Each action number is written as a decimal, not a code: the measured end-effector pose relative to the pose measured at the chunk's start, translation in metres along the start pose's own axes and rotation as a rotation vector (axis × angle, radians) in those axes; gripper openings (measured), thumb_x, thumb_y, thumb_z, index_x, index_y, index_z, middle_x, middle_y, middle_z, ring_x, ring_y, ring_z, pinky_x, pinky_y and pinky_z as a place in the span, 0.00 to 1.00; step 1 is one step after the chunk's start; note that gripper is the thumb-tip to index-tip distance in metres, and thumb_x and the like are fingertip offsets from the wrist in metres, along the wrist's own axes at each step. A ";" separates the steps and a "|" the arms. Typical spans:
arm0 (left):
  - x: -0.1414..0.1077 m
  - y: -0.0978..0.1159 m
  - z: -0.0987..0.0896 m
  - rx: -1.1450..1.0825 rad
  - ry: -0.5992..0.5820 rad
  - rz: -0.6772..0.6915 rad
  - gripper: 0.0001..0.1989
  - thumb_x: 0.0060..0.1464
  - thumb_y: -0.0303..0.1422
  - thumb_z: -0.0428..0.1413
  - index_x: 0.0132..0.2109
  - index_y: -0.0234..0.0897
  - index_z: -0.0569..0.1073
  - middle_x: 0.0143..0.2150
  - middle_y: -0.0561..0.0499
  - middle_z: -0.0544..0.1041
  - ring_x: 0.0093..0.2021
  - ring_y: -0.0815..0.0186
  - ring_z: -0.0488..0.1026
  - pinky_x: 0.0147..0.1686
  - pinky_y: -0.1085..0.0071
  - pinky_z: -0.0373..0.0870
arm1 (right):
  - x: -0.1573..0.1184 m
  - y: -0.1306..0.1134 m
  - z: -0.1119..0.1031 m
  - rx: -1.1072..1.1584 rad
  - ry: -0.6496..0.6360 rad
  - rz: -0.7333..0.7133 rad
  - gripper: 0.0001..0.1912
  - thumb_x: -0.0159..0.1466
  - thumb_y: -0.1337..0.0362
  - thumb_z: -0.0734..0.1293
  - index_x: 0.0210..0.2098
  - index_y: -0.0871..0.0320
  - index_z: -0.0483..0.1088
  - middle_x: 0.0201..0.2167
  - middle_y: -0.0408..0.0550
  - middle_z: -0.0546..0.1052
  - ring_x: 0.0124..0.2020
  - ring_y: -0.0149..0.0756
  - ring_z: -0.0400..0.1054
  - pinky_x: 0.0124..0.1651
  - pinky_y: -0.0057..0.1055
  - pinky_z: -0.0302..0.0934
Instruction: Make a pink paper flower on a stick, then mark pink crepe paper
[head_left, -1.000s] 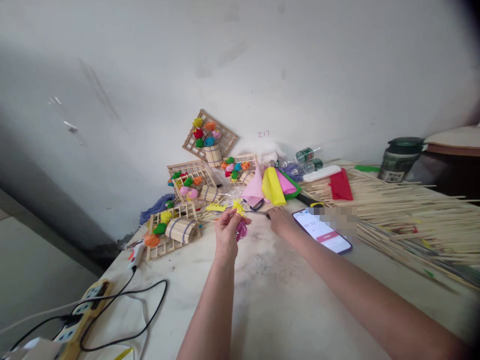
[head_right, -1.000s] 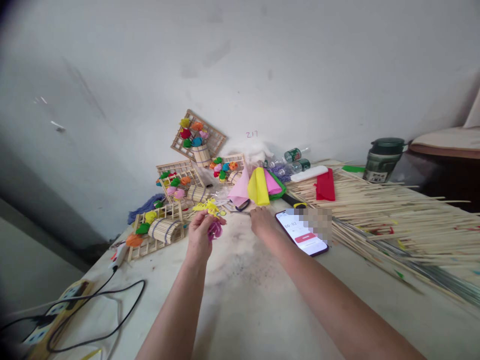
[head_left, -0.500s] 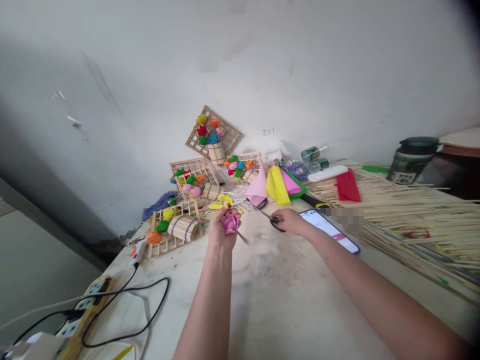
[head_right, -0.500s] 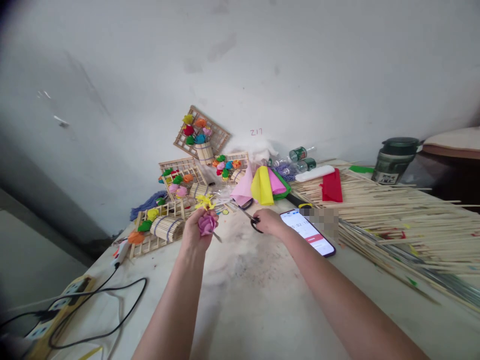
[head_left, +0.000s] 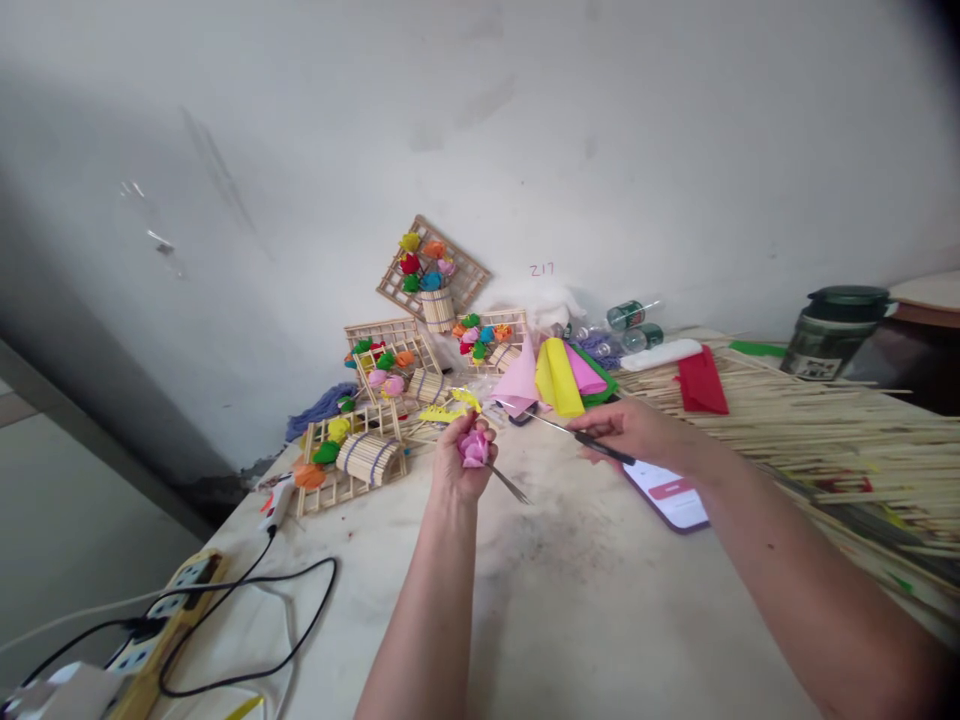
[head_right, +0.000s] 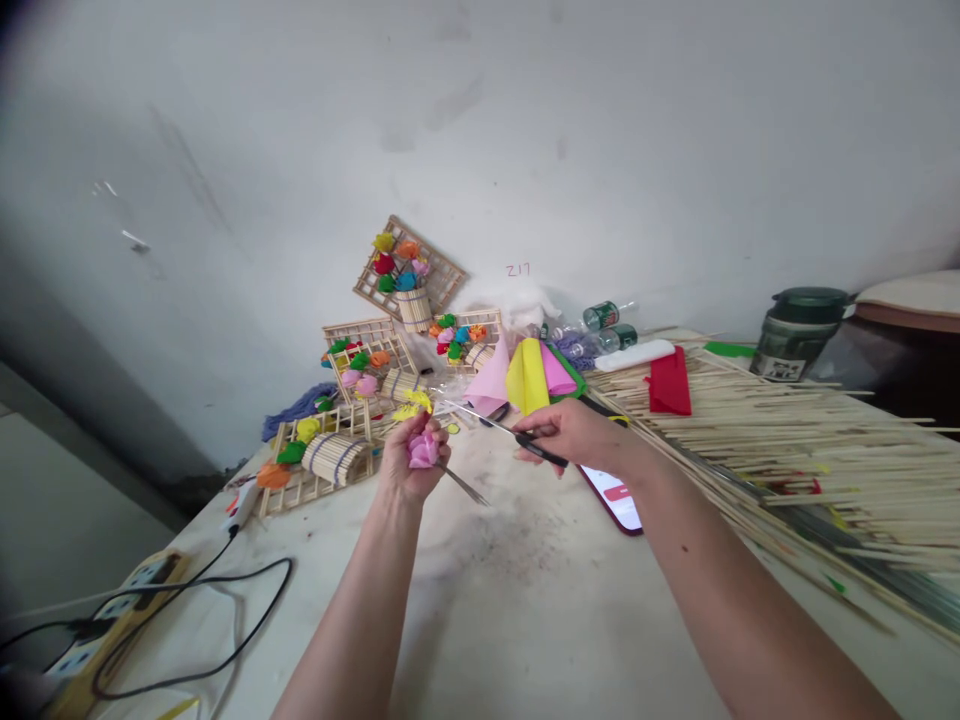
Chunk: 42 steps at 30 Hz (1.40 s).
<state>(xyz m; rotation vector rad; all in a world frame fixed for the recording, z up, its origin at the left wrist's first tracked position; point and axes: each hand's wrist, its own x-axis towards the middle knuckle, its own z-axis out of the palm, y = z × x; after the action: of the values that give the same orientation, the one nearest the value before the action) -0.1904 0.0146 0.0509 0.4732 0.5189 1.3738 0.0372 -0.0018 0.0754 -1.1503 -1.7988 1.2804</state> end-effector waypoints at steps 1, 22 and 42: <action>0.000 0.001 0.000 0.021 0.001 0.001 0.05 0.42 0.29 0.55 0.27 0.34 0.65 0.19 0.57 0.63 0.18 0.75 0.63 0.14 0.81 0.56 | -0.003 -0.002 -0.001 -0.003 0.010 0.013 0.21 0.46 0.61 0.70 0.40 0.60 0.73 0.22 0.44 0.74 0.17 0.24 0.61 0.18 0.22 0.56; -0.002 0.006 -0.003 0.204 -0.070 -0.050 0.04 0.42 0.28 0.54 0.29 0.32 0.66 0.18 0.52 0.68 0.17 0.72 0.65 0.14 0.79 0.59 | -0.009 -0.007 -0.002 -0.007 -0.084 -0.033 0.21 0.50 0.56 0.68 0.39 0.63 0.73 0.18 0.43 0.70 0.14 0.22 0.57 0.15 0.21 0.52; -0.006 0.005 0.002 0.280 -0.039 0.001 0.07 0.42 0.30 0.55 0.30 0.32 0.66 0.19 0.52 0.69 0.18 0.72 0.66 0.15 0.79 0.61 | -0.008 -0.007 -0.004 0.025 -0.074 -0.031 0.22 0.49 0.56 0.68 0.40 0.62 0.73 0.19 0.44 0.73 0.15 0.23 0.59 0.15 0.20 0.53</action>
<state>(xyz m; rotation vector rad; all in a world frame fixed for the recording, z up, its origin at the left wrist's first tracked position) -0.1937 0.0098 0.0562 0.7254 0.6831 1.2956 0.0419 -0.0082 0.0837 -1.0704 -1.8418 1.3392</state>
